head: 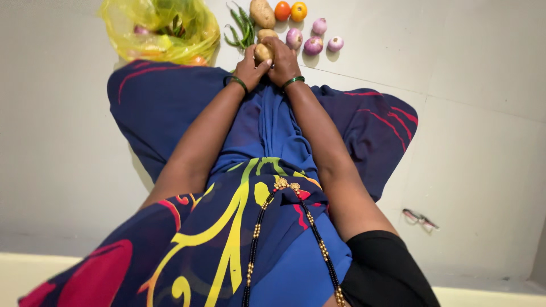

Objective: The person sits on the floor and sorts vegetables from a yellow plastic bag onto the tiled floor. They handle green chilies, potatoes, tomatoes, and onions one by one, placing them in a neat arrangement.

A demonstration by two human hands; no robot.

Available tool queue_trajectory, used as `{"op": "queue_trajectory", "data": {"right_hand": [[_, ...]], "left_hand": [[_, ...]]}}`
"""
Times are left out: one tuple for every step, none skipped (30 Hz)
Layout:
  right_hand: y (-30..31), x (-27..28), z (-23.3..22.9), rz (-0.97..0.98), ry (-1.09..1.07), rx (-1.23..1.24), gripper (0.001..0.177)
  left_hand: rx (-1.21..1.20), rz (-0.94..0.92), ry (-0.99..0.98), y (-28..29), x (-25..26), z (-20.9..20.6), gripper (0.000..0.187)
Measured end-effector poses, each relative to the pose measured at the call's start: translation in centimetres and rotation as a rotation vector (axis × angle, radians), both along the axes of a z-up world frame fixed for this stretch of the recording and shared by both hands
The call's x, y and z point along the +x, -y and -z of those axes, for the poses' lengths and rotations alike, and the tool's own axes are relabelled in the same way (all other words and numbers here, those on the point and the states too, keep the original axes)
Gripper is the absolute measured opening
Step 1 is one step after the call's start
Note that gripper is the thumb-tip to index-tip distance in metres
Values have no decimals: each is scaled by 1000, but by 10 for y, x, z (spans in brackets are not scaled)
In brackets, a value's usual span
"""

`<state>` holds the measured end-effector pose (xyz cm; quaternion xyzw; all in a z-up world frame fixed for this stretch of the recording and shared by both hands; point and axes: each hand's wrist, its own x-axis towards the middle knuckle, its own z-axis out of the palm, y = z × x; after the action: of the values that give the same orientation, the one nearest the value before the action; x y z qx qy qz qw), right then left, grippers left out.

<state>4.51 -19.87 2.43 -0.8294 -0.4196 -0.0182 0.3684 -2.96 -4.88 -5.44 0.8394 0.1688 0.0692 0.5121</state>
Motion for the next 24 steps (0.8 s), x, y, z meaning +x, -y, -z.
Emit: {"op": "queue_trajectory", "data": {"right_hand": [[3,-1,3,-10,33,16,57],[4,2,6,-19,66,31,58],[2,3,9,-30,92,55,59],[3,6,11,-23,106,63,59],[2,5,13,-11,116,72,59],[2,2,15,0,126,80,60],[3,-1,17,3,106,81,60],[4,0,16,5,86,82,60],[6,2,13,12,72,88,61],[6,-2,12,13,60,87,59],[6,-2,9,15,60,87,58],[5,-2,7,17,60,88,57],[6,-1,4,31,60,66,58],[5,-2,3,45,60,45,60],[6,-5,5,46,53,17,62],[7,-6,7,57,59,30,61],[6,-4,8,51,64,41,61],[5,-4,8,45,70,53,61],[5,-3,8,55,61,43,62],[5,-4,7,65,51,34,63],[4,-5,5,70,42,21,63],[3,-5,3,82,22,5,64],[3,-6,3,93,2,-11,65],[2,-6,2,105,-18,-27,65]], "left_hand": [[-14,12,12,5,-1,0,76],[-24,18,8,7,-1,-3,77],[-23,22,-5,2,-3,-8,77],[-23,26,-17,-2,-3,-15,78],[-30,28,-15,-4,-4,-20,77],[-37,29,-12,-3,-3,-25,77],[-43,31,-15,-2,-6,-27,76],[-83,45,3,-1,-10,-28,77],[-120,64,25,-2,-9,-30,77],[-157,82,45,-3,-8,-32,77],[-170,97,56,-4,-5,-32,77],[-183,113,66,-5,-6,-32,77],[-202,123,78,-3,-6,-32,78],[-218,152,96,-5,-2,-34,77],[-241,169,110,-6,-4,-32,76],[-265,185,124,-6,-5,-31,76],[-259,193,121,-6,-7,-31,76],[-253,201,117,-6,-8,-32,77],[-250,199,124,-6,-6,-33,77],[-266,202,131,-6,-6,-34,77],[-285,200,139,-5,-6,-34,77],[-305,197,148,-5,-5,-33,77],[-324,192,168,-5,-5,-30,77],[-343,186,189,-5,-3,-26,77]]}}
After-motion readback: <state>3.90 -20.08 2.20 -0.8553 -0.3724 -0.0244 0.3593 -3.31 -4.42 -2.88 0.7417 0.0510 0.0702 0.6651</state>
